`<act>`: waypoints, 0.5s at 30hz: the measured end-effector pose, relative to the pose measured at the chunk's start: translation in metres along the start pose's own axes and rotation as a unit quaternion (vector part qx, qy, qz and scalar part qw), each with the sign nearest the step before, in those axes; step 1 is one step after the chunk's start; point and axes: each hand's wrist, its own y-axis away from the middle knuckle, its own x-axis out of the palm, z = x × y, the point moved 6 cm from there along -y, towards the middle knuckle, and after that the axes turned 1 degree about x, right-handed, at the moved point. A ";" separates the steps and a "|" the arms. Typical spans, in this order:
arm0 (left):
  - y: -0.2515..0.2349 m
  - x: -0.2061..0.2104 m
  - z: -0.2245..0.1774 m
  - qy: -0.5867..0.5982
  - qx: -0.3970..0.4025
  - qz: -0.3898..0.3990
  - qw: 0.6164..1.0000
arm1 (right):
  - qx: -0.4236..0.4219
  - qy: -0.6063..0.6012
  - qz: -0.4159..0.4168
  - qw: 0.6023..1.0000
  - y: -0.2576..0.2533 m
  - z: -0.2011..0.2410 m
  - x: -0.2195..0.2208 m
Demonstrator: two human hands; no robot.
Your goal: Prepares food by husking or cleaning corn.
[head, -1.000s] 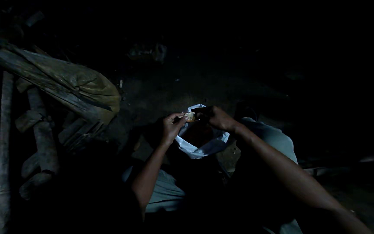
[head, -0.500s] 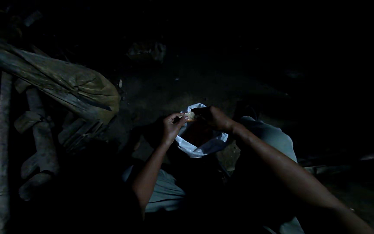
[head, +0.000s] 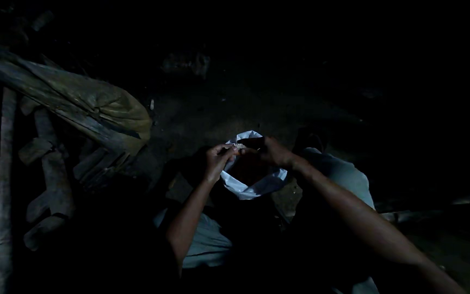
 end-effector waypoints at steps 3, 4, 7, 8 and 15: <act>0.001 0.000 0.001 -0.008 -0.007 0.004 1.000 | -0.007 0.010 0.005 1.000 0.000 0.003 0.001; -0.002 -0.001 0.002 -0.001 -0.008 -0.002 1.000 | -0.010 0.011 0.002 1.000 -0.001 0.002 0.000; -0.005 -0.001 0.004 0.007 -0.009 -0.011 1.000 | -0.022 0.035 0.012 0.999 -0.002 -0.001 0.000; -0.006 -0.001 0.004 0.000 -0.009 -0.009 1.000 | -0.022 0.047 0.021 0.998 -0.002 -0.002 0.002; -0.003 0.007 -0.002 -0.057 0.020 0.004 0.998 | -0.029 0.036 0.040 0.998 -0.004 -0.009 0.014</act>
